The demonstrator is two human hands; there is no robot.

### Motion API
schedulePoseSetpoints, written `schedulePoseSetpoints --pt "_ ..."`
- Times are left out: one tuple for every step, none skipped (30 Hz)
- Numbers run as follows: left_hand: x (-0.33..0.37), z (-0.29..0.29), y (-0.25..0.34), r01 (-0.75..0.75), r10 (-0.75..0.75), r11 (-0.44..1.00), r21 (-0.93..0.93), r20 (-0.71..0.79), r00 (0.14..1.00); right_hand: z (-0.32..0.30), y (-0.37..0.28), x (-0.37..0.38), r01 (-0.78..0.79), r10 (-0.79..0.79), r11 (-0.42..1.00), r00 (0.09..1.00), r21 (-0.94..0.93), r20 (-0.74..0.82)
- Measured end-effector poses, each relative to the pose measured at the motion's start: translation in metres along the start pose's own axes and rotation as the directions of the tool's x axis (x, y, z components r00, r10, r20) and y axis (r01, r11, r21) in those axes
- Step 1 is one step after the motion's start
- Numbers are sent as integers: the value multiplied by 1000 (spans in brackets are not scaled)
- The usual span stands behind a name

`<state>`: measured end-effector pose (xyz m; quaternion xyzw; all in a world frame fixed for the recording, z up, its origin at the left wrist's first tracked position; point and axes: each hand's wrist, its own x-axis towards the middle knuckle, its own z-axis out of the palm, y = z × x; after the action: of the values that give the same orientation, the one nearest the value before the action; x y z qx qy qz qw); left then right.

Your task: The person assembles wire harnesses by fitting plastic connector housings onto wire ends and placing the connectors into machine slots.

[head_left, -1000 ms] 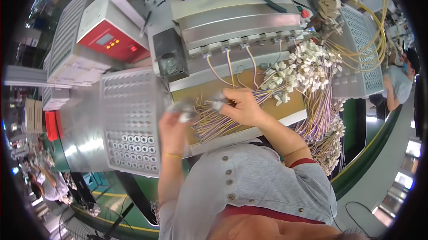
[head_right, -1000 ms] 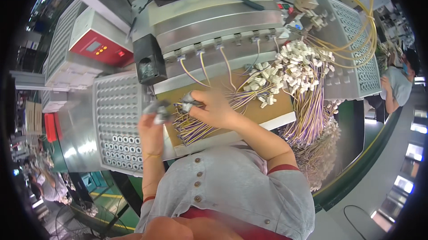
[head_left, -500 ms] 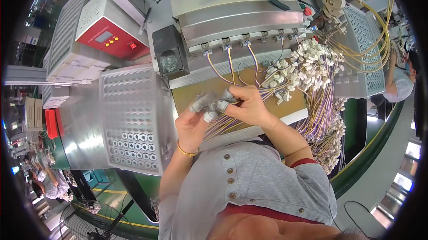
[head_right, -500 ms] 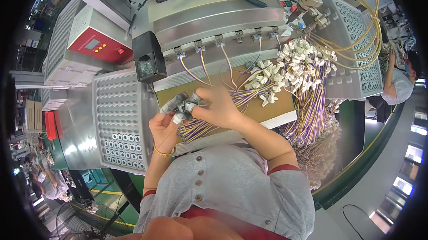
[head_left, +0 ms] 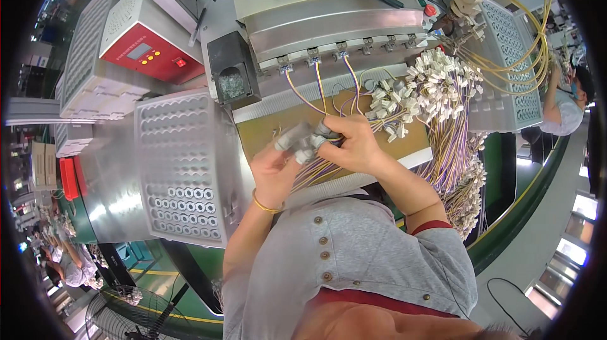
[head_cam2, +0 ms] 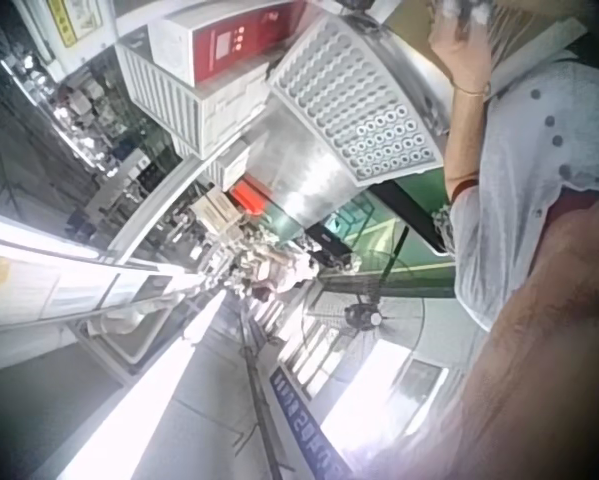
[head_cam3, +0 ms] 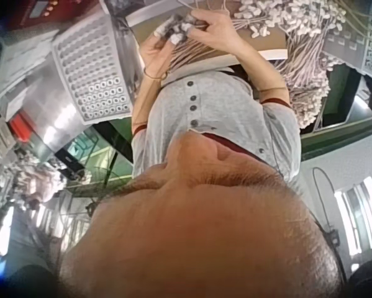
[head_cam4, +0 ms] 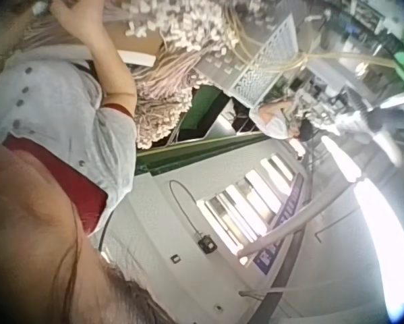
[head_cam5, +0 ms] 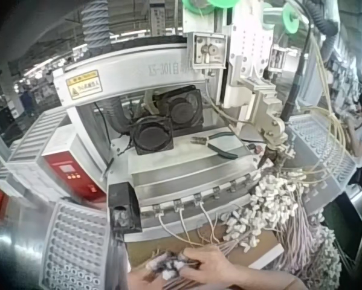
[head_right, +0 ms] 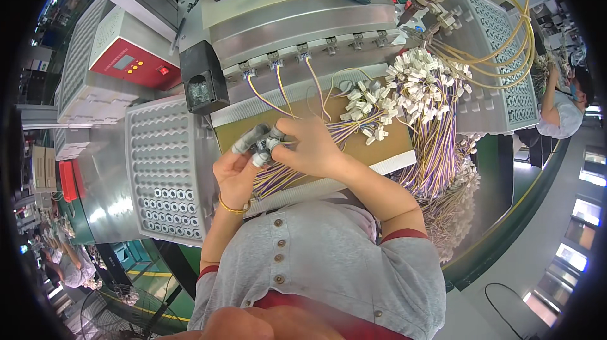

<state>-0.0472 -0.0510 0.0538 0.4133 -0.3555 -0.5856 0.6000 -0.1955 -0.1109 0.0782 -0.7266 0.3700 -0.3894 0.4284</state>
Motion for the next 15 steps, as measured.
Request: schedulePoseSetpoints --pt "2 0 2 -184 181 918 351 42 983 -1 1 0 1 -1 1000 1000 -1 0" --pt "3 1 3 -341 328 687 642 145 933 -2 2 -1 33 -34 998 999 -51 -4" --pt "2 3 5 -342 329 687 641 146 933 -3 3 -1 65 -66 993 998 -101 -6" --pt "2 5 7 -303 291 717 628 126 948 -4 2 -2 64 -65 993 998 -102 -7" --pt "1 6 8 -263 252 743 615 106 962 -4 1 -2 47 -47 996 999 -77 3" --pt "2 5 7 -263 252 743 615 107 962 -4 1 -3 29 -28 998 1000 -51 13" --pt "2 3 5 -163 154 878 450 58 986 -3 1 -4 28 -27 998 1000 -51 13" --pt "3 1 4 -51 45 964 260 31 999 -1 1 -5 -19 21 999 998 -35 52" --pt "3 0 3 -49 43 965 259 32 999 -1 0 -6 -68 69 997 993 -21 92" --pt "4 0 2 63 -62 986 153 -10 998 -2 0 -6 -70 72 997 993 -22 91" --pt "3 0 1 171 -170 984 41 -43 985 -3 -1 -7 -154 149 987 984 42 98" --pt "4 0 0 173 -172 984 40 -43 984 -4 -2 -8 -236 224 966 968 105 110" --pt "6 1 -2 163 -167 982 -91 -36 985 -3 0 -9 -237 226 966 968 104 109" --pt "8 3 -4 152 -161 963 -222 -25 987 -2 4 -9 -235 217 955 969 179 115" --pt "11 9 1 143 -144 976 -166 5 990 -3 6 -8 -231 207 939 971 253 119"
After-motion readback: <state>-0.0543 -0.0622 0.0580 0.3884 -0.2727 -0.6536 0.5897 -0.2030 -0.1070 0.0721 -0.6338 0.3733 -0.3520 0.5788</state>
